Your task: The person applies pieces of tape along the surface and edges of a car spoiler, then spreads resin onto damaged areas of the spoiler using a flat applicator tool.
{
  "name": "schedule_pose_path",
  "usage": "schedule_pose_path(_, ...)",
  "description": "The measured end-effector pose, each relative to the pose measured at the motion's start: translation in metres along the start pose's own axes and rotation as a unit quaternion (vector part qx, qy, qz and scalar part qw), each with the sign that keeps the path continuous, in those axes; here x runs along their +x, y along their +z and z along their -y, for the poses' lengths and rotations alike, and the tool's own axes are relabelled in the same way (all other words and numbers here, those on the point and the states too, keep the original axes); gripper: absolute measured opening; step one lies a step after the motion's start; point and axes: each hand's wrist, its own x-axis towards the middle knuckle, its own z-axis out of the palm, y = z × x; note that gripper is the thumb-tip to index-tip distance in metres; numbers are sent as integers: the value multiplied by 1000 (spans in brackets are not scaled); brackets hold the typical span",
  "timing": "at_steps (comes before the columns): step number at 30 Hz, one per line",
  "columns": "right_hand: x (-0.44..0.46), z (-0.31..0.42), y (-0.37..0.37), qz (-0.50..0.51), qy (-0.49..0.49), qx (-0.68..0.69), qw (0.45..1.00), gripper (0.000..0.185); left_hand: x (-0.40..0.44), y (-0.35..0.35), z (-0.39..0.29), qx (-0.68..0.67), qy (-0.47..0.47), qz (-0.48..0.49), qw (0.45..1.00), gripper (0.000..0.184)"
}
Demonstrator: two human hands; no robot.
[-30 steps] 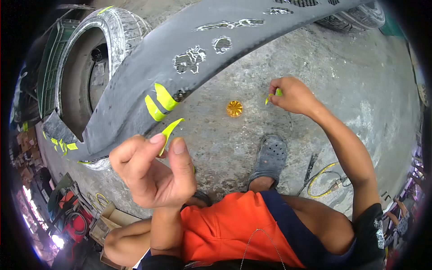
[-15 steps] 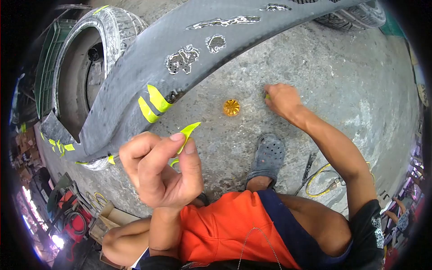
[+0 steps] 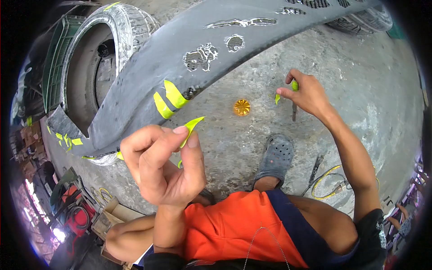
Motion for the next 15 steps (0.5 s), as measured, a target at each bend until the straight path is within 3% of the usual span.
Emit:
schedule_pose_path(2,-5,12,1,16,0,83,996,40,-2,0,1,-44,-32,-5,998,27)
schedule_pose_path(4,-10,19,16,-10,-83,275,958,35,5,2,5,-25,-5,-15,1000,32)
schedule_pose_path(11,-2,34,72,-101,-290,139,942,26,7,2,10,-26,16,-29,999,34)
schedule_pose_path(15,1,29,86,-78,-269,160,947,26,7,3,9,-7,-4,-26,1000,34)
